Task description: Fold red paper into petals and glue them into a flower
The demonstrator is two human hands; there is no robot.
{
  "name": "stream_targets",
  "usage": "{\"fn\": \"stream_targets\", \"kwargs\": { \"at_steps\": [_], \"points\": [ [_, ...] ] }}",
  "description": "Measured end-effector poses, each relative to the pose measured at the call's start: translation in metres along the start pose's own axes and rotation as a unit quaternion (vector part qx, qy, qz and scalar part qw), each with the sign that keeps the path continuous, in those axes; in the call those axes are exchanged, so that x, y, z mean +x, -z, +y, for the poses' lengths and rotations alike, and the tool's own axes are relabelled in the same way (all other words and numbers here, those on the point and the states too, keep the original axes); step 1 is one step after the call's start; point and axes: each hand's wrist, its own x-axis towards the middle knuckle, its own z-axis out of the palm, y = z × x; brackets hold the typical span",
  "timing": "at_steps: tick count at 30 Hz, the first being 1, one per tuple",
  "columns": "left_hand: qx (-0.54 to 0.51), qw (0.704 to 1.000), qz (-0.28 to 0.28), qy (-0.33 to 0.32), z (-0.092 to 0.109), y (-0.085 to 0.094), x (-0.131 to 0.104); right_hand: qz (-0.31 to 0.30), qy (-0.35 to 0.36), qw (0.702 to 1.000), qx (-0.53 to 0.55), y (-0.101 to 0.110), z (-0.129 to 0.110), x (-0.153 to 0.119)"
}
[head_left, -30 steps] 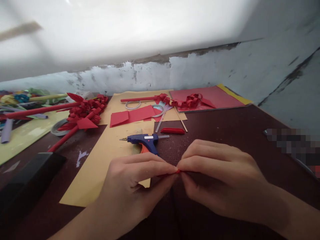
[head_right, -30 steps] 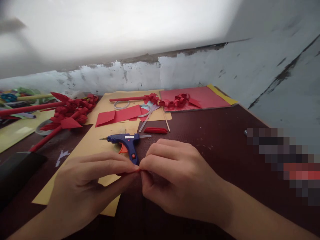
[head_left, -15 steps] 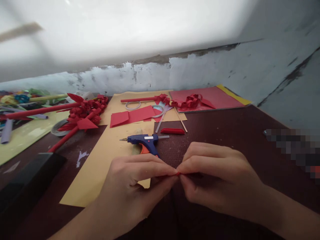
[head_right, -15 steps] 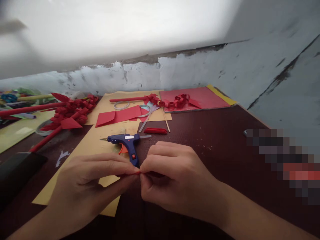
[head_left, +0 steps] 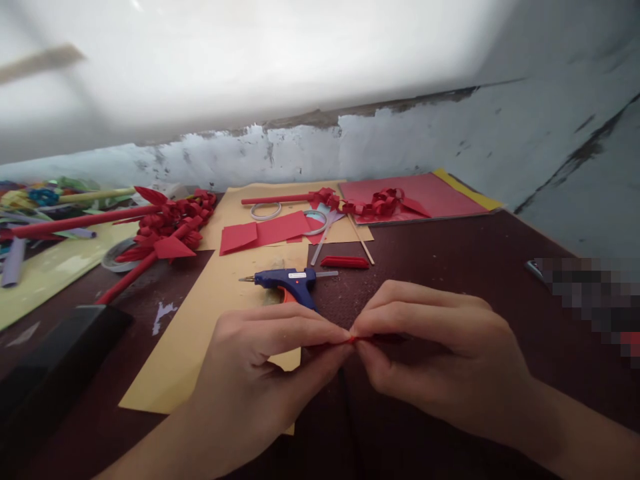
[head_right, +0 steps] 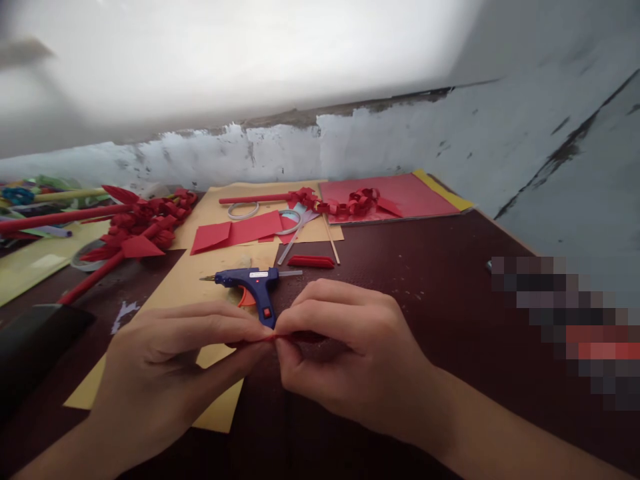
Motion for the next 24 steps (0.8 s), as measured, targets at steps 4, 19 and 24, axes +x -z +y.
{"fn": "stream_targets", "kwargs": {
  "at_steps": [4,19,24],
  "points": [
    [0.024,0.999,0.028,0.024,-0.0013,-0.0014,-0.0005,0.003,-0.023,1.000,-0.013,0.0012,0.0000,-0.0011],
    [0.053,0.984,0.149,0.080,-0.0092,-0.0079,-0.0078,-0.021,-0.051,0.998,-0.027,-0.0019,-0.0011,-0.0063],
    [0.068,0.989,0.131,0.018,-0.0091,-0.0057,-0.0093,-0.022,-0.045,0.997,-0.051,-0.0025,-0.0011,-0.0066]
  ]
}}
